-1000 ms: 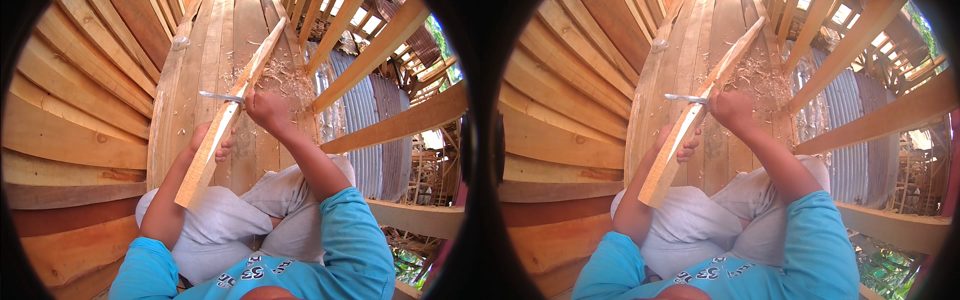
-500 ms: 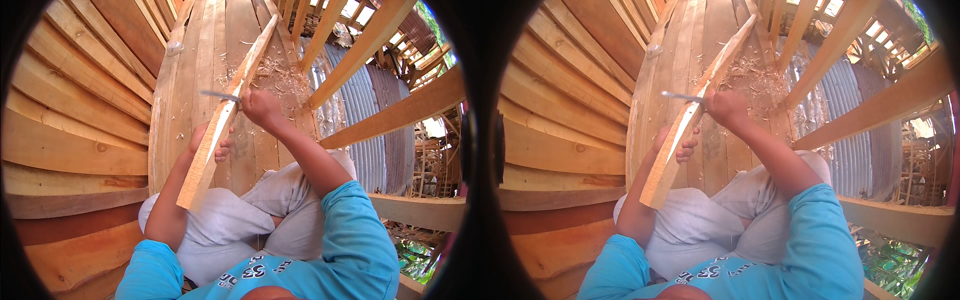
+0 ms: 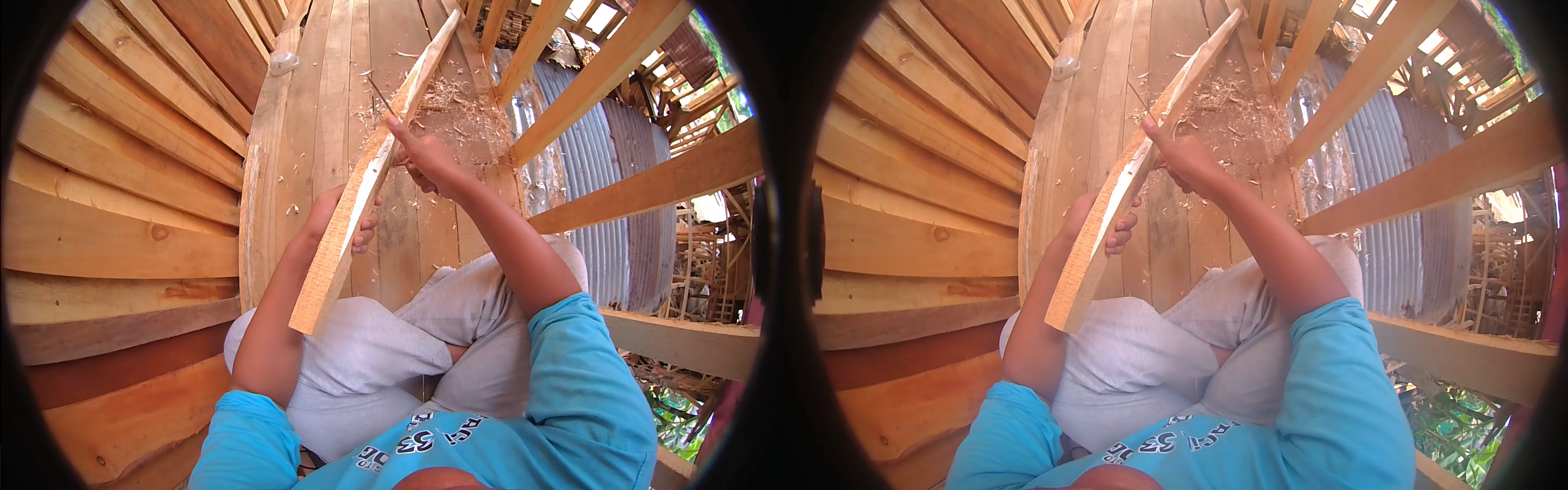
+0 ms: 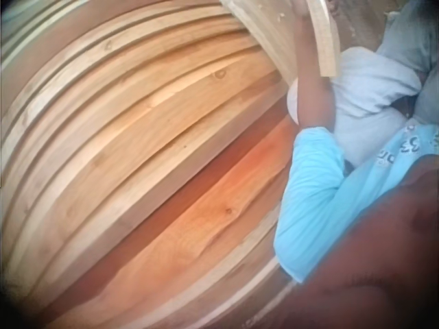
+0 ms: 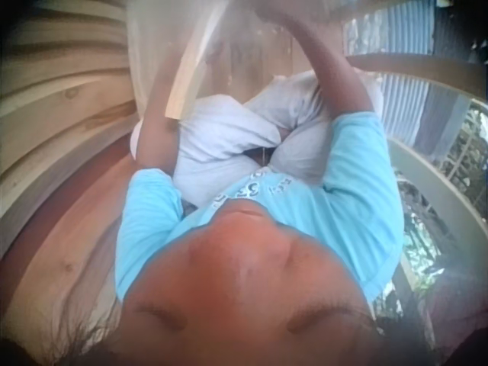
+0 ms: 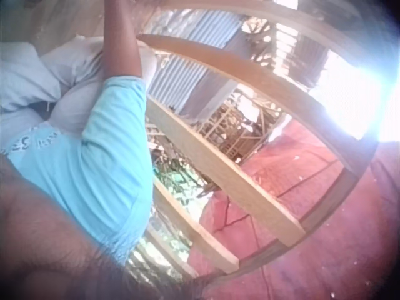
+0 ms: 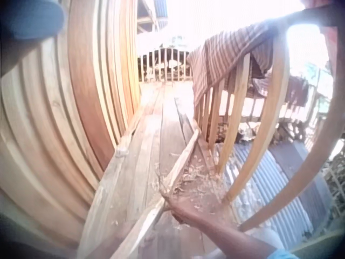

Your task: The person sits cross-legged on a wooden floor and uses a knife to carve a small rectangular piece of wood. They repeatedly shave thin layers off the wood, creating wood shavings that accumulate on the floor.

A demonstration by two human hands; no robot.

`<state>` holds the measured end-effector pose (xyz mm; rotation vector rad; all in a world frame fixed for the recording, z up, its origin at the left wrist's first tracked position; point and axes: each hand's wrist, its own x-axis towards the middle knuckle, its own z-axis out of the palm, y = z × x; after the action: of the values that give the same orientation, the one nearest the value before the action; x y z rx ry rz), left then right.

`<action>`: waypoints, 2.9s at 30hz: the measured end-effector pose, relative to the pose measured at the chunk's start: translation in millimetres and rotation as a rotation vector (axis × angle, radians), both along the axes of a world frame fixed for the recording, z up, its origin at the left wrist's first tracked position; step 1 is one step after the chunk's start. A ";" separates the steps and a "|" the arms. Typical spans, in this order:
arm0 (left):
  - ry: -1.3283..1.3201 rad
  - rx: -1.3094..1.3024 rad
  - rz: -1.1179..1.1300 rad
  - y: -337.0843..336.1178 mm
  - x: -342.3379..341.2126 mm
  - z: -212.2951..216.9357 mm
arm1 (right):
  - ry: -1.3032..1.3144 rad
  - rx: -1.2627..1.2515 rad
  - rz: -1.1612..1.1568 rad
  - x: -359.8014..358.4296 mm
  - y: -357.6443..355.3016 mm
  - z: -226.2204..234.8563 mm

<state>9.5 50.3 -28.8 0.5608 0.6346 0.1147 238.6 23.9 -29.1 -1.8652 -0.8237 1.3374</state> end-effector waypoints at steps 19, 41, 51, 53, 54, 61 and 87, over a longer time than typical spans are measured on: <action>0.696 1.140 -0.414 -44.8 5.3 -44.6 | -0.057 -0.010 -0.207 12.4 19.9 -88.7; 1.093 1.564 0.046 -35.2 -8.9 -130.2 | -0.831 0.308 0.700 -15.1 -19.5 -102.4; 1.261 1.571 0.242 -50.5 -1.9 -136.6 | -1.009 0.511 0.678 -19.7 -11.6 -122.1; 1.293 1.578 0.257 -48.4 1.0 -132.6 | -1.018 0.437 0.599 -33.3 -13.3 -124.4; 1.303 1.579 0.275 -47.2 3.5 -133.3 | -1.032 0.401 0.563 -36.6 -13.4 -123.8; 1.292 1.594 0.286 -47.7 4.0 -130.6 | -1.062 0.387 0.405 10.5 4.8 -127.8; 1.293 1.654 0.323 -38.7 -5.4 -131.7 | -1.007 0.465 0.731 -42.9 -19.5 -118.1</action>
<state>4.1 11.6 -160.5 2.2036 1.8818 0.6337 195.7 4.4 -147.2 -1.8416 -2.2583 0.3486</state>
